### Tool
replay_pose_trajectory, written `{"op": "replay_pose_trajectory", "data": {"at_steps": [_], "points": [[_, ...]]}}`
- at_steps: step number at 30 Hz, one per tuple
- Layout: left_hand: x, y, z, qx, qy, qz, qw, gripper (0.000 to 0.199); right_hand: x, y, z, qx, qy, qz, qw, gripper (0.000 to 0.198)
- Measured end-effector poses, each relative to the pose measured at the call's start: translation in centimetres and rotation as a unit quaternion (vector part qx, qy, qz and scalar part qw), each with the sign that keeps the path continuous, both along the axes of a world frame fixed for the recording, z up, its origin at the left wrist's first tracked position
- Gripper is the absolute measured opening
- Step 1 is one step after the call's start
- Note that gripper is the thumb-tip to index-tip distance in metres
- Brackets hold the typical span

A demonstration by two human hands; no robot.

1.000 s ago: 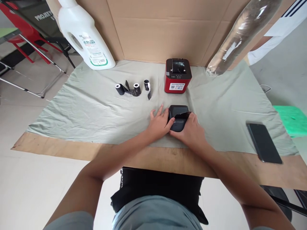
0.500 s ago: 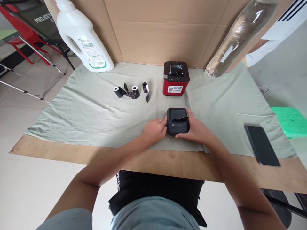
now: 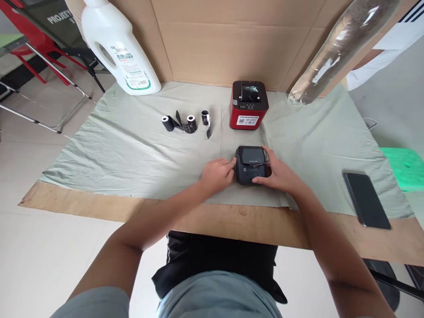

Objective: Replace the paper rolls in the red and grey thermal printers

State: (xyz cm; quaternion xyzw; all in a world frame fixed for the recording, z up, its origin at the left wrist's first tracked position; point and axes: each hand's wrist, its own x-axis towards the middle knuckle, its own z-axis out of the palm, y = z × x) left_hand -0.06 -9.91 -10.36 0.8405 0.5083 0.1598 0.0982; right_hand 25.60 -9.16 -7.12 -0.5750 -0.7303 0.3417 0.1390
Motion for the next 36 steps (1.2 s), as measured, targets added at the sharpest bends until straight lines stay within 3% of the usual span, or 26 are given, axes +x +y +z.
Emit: {"op": "replay_pose_trajectory", "data": {"at_steps": [4, 9, 13, 17, 25, 32, 36], "points": [[-0.3, 0.0, 0.4, 0.061, -0.069, 0.008, 0.996, 0.046, 0.2, 0.0, -0.3, 0.04, 0.012, 0.01, 0.999, 0.105], [-0.4, -0.1, 0.1, 0.116, -0.102, -0.15, 0.977, 0.049, 0.3, 0.7, -2.1, 0.167, 0.148, -0.098, 0.97, 0.06], [-0.5, 0.1, -0.7, 0.123, -0.135, -0.186, 0.966, 0.043, 0.0, 0.9, -2.9, 0.229, 0.243, -0.146, 0.931, 0.042], [-0.5, 0.3, -1.0, 0.099, -0.183, -0.168, 0.964, 0.045, -0.5, 0.4, -2.5, 0.271, 0.251, -0.159, 0.915, 0.04], [-0.7, 0.7, -1.4, 0.091, -0.228, -0.169, 0.955, 0.048, -0.7, 0.3, -2.7, 0.266, 0.27, -0.138, 0.915, 0.044], [-0.6, 1.1, -1.2, 0.108, -0.222, -0.212, 0.946, 0.047, -0.9, 3.0, -2.1, 0.269, 0.057, -0.051, 0.96, 0.059], [-0.5, 1.2, -1.0, 0.096, -0.222, -0.212, 0.947, 0.048, -0.6, 3.8, -0.1, 0.227, -0.01, -0.032, 0.973, 0.052]]}}
